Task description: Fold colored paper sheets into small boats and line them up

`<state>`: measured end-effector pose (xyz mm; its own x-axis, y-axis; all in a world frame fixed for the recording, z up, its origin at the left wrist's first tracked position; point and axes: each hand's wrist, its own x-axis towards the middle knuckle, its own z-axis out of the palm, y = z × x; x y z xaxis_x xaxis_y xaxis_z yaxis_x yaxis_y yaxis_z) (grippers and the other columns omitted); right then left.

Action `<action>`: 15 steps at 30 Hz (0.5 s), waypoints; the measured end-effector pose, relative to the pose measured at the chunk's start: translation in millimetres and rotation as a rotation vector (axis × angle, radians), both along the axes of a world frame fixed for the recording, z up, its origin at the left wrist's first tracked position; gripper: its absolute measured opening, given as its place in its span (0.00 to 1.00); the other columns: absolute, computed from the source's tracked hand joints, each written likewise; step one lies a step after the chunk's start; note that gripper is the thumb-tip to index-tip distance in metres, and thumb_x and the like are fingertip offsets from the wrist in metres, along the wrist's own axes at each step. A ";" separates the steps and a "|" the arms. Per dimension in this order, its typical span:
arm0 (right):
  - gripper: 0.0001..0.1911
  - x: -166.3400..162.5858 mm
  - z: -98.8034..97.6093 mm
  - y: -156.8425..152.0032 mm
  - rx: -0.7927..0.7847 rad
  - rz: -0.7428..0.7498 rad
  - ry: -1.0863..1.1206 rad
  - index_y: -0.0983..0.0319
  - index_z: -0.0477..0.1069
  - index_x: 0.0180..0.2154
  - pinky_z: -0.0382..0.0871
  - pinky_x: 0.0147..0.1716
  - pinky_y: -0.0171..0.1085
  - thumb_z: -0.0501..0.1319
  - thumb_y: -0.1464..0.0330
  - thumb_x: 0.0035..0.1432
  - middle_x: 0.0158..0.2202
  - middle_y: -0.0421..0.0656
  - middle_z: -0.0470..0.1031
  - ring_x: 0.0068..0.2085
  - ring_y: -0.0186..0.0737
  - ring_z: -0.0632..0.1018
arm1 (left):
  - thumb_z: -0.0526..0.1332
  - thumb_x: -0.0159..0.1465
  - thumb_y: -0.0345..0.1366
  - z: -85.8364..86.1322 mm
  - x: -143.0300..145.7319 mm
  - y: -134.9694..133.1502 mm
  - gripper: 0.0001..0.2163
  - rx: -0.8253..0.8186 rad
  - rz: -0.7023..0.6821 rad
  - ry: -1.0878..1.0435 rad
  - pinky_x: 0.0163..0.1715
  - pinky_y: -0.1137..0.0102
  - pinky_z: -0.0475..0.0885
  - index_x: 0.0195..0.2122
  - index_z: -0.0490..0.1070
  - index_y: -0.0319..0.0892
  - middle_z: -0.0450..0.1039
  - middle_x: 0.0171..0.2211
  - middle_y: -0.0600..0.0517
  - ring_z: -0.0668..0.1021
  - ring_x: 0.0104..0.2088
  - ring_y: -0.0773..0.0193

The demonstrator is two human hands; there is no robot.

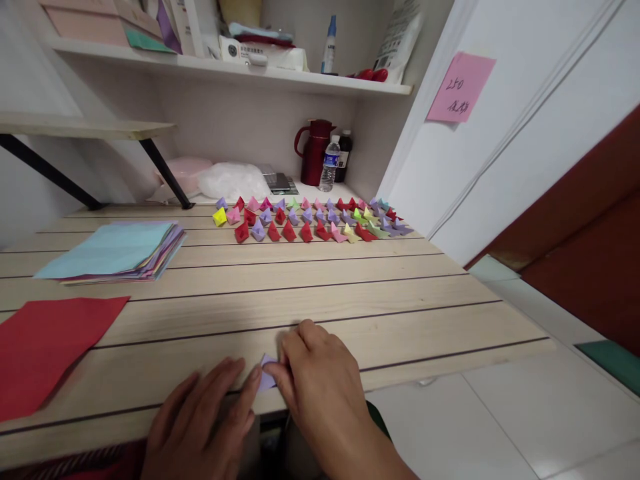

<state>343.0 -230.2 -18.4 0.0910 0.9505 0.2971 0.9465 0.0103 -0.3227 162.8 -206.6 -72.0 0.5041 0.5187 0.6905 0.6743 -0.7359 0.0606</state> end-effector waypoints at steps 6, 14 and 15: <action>0.09 8.2 -0.2 -10.8 0.101 0.093 0.115 0.58 0.69 0.45 0.72 0.37 0.42 0.53 0.69 0.68 0.43 0.46 0.73 0.40 0.45 0.76 | 0.56 0.64 0.27 1.9 -6.2 1.0 0.20 0.027 -0.024 0.073 0.64 0.53 0.50 0.56 0.71 0.51 0.76 0.55 0.53 0.77 0.52 0.57; 0.29 4.0 -25.5 -41.5 0.367 0.393 -0.265 0.69 0.58 0.65 0.69 0.55 0.48 0.55 0.61 0.67 0.59 0.53 0.72 0.61 0.52 0.69 | 0.58 0.64 0.31 11.1 -14.2 9.6 0.19 0.145 -0.088 0.225 0.60 0.56 0.57 0.56 0.70 0.48 0.77 0.54 0.52 0.79 0.49 0.55; 0.28 1.1 -31.1 -43.3 0.365 0.402 -0.298 0.69 0.59 0.64 0.70 0.55 0.48 0.55 0.64 0.66 0.58 0.52 0.73 0.61 0.51 0.70 | 0.58 0.64 0.33 11.1 -16.3 11.6 0.18 0.168 -0.115 0.231 0.58 0.58 0.59 0.56 0.71 0.48 0.77 0.53 0.53 0.79 0.49 0.56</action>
